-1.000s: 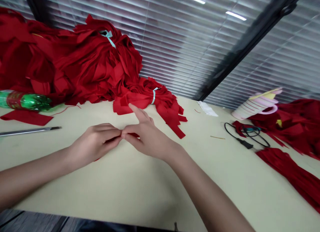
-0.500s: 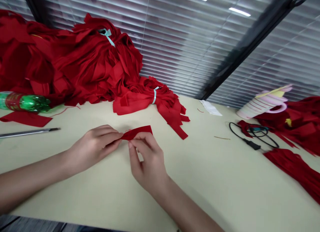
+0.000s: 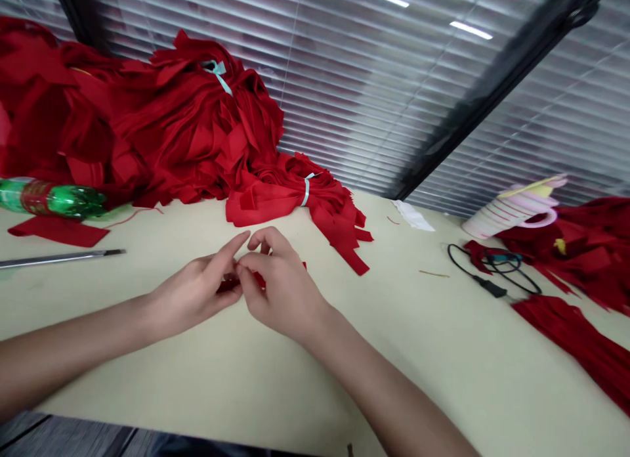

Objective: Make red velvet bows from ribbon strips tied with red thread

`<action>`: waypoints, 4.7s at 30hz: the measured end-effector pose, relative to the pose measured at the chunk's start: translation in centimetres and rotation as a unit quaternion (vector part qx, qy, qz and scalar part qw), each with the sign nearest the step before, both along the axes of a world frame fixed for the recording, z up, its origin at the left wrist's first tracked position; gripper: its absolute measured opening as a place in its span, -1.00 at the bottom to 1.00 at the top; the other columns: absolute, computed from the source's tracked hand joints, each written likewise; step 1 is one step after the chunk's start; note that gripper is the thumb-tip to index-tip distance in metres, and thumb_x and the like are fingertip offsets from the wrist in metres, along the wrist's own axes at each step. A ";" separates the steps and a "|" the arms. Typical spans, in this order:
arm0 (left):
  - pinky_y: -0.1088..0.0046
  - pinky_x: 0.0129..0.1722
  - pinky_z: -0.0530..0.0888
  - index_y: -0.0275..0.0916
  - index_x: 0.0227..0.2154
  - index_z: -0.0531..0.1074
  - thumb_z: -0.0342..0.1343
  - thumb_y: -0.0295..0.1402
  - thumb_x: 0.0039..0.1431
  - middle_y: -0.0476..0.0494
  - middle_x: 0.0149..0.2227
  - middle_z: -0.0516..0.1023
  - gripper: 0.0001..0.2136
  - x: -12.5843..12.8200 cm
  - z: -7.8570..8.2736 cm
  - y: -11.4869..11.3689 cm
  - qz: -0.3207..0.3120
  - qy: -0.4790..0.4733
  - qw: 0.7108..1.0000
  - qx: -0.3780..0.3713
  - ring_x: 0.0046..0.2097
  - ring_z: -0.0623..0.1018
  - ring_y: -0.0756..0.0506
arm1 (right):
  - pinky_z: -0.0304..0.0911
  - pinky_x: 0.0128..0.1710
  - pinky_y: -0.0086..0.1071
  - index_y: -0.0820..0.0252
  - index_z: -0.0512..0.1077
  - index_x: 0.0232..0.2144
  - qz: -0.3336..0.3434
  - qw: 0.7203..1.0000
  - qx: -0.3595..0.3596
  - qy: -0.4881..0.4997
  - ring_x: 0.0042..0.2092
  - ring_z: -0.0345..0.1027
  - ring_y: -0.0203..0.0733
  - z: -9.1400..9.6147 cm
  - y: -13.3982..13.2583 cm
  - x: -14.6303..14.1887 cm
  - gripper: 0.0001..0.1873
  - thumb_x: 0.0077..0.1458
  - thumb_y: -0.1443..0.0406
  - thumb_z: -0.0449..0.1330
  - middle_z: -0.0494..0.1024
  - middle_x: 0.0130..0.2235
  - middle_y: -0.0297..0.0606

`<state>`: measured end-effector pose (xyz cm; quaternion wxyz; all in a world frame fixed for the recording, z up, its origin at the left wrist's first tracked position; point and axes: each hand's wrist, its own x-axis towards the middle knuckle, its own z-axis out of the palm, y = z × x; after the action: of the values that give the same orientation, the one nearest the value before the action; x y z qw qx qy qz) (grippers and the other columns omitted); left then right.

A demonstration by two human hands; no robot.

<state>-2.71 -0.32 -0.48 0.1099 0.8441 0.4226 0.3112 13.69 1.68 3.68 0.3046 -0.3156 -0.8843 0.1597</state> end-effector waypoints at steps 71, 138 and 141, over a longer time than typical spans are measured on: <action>0.50 -0.25 0.44 -0.26 -0.31 0.52 0.06 -0.42 0.12 -0.07 -0.31 0.55 -0.85 0.4 2.6 -0.4 0.038 -0.185 0.966 -0.179 -0.27 0.53 -0.03 | 0.01 -0.50 -0.39 0.22 0.31 -0.72 -0.026 0.842 -0.413 0.345 -0.52 0.10 -0.33 -4.9 -1.7 1.0 -0.79 -0.12 0.45 0.04 0.29 -0.64 -0.37; 0.55 -0.43 0.36 -0.20 -0.43 0.41 -0.01 -0.44 0.10 0.03 -0.43 0.50 -0.90 0.9 2.3 -1.7 -0.024 -0.082 0.947 -0.310 -0.39 0.48 0.01 | 0.06 -0.54 -0.49 0.26 0.39 -0.58 0.038 0.859 -0.481 0.172 -0.53 0.13 -0.41 -3.8 -0.4 2.4 -0.89 -0.07 0.40 0.09 0.33 -0.58 -0.41; 0.54 -0.45 0.34 -0.20 -0.40 0.27 -0.03 -0.47 0.09 0.05 -0.46 0.46 -0.96 0.8 1.8 -1.6 -0.022 -0.078 0.959 -0.272 -0.42 0.46 0.02 | 0.05 -0.55 -0.47 0.24 0.34 -0.57 0.027 0.924 -0.360 0.128 -0.53 0.11 -0.39 -3.8 -0.8 2.3 -0.86 -0.02 0.41 0.04 0.31 -0.56 -0.39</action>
<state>-1.90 -1.95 1.34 0.3751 0.7643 0.4629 0.2468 16.00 0.83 -0.15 0.2762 -0.3571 -0.7288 0.5148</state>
